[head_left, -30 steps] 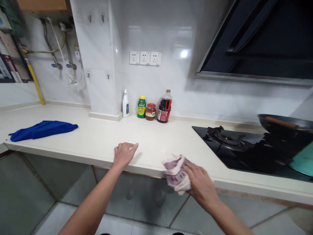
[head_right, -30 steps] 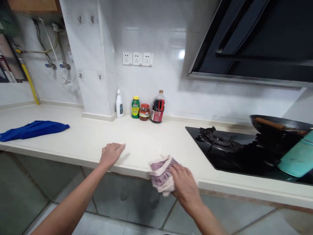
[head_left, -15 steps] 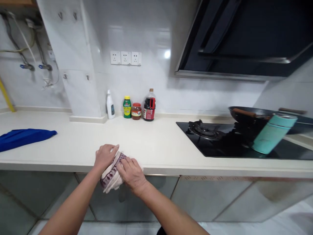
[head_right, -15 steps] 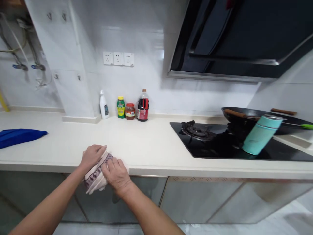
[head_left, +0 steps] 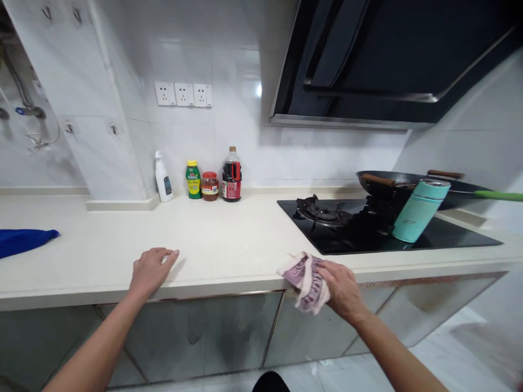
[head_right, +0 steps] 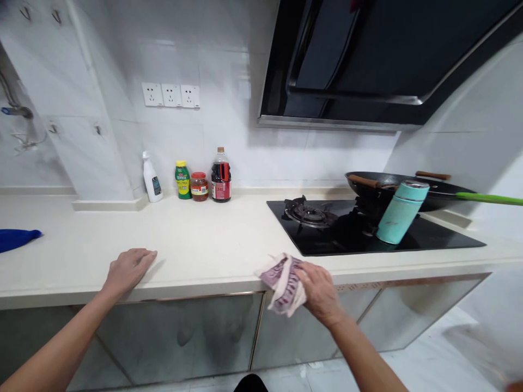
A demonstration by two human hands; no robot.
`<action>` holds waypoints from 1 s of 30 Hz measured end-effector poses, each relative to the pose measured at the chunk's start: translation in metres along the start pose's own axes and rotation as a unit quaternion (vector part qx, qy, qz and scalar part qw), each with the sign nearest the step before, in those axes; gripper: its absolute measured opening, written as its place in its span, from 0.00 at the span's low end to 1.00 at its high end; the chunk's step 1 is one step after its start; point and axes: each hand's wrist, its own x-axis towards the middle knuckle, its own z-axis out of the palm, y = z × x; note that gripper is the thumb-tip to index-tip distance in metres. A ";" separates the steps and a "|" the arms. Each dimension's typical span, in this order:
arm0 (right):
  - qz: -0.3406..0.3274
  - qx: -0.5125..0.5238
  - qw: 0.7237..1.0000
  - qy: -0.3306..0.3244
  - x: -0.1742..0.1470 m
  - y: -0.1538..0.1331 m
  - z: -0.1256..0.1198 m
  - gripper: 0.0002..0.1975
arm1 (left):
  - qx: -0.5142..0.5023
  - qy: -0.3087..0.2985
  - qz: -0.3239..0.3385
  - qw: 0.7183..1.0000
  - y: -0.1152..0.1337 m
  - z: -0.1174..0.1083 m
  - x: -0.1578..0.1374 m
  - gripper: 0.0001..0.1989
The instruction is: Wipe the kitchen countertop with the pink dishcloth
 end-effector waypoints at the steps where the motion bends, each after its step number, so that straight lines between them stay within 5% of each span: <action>1: 0.027 -0.016 0.999 -0.009 -0.008 0.023 -0.005 0.20 | -0.001 -0.001 -0.001 1.000 0.001 0.000 0.000 0.31; 6: 0.099 -0.077 0.991 -0.051 -0.032 0.110 -0.032 0.31 | -0.001 -0.009 -0.008 1.000 0.004 -0.002 -0.001 0.31; 10: 0.080 -0.080 0.992 -0.062 -0.028 0.113 -0.046 0.34 | 0.000 -0.011 -0.005 1.000 0.009 -0.003 -0.002 0.31; 13: 0.014 -0.031 0.998 -0.046 -0.008 0.059 -0.044 0.36 | 0.012 -0.015 0.000 1.000 0.014 -0.004 -0.002 0.31; 19: -0.060 0.111 0.992 -0.004 0.042 -0.106 -0.023 0.38 | 0.024 -0.021 0.001 0.999 0.014 -0.006 -0.003 0.30; 22: -0.082 0.221 0.971 -0.021 0.057 -0.142 -0.023 0.36 | 0.035 -0.021 0.010 0.999 0.012 -0.007 -0.004 0.29; 26: 0.073 0.342 0.937 0.009 0.066 -0.110 -0.044 0.36 | 0.046 -0.021 0.026 0.998 0.008 -0.005 -0.002 0.30; 30: 0.231 0.258 0.935 0.077 0.076 -0.018 -0.080 0.36 | 0.046 -0.011 0.038 0.998 0.005 -0.003 0.000 0.30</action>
